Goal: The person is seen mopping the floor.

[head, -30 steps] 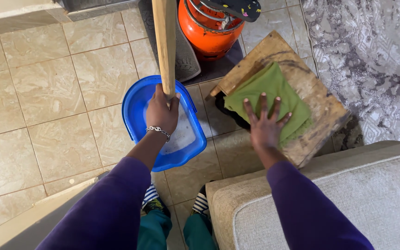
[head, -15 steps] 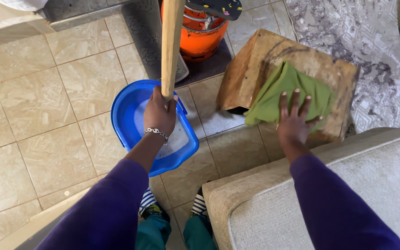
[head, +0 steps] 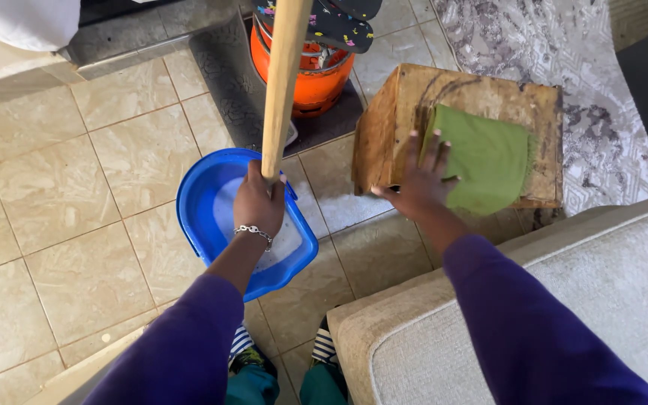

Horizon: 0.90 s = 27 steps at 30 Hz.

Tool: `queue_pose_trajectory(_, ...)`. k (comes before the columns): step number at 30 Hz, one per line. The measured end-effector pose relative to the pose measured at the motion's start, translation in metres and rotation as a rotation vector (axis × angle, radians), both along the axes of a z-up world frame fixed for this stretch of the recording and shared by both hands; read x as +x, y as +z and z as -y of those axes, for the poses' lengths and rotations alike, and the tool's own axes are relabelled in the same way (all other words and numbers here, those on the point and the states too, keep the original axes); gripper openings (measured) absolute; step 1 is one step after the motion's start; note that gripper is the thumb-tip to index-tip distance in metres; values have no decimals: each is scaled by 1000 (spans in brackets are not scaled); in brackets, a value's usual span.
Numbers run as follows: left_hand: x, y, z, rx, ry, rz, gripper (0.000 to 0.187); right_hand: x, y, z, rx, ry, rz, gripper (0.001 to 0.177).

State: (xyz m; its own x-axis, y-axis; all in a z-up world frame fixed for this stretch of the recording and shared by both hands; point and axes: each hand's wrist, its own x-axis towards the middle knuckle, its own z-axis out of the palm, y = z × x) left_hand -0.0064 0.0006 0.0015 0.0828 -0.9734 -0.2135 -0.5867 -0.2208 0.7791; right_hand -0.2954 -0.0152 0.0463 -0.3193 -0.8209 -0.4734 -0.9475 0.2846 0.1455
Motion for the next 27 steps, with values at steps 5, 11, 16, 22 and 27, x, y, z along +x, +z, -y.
queue_pose_trajectory(5, -8, 5, -4, 39, -48, 5, 36, 15, -17, -1, 7, 51, -34, 99)
queue_pose_trajectory(11, -20, 7, -5, 43, -100, 18, 34, 11, -13, -3, -4, 82, -42, 65)
queue_pose_trajectory(16, -22, 5, -2, 7, -120, 37, 33, 2, -14, -2, -28, 54, -32, 61)
queue_pose_trajectory(22, -20, 5, 4, 44, -123, 45, 35, -46, -15, -12, -22, 47, -52, 71)
queue_pose_trajectory(27, -18, 0, 4, 66, -121, 68, 36, -114, -16, -26, -46, -3, -71, 91)
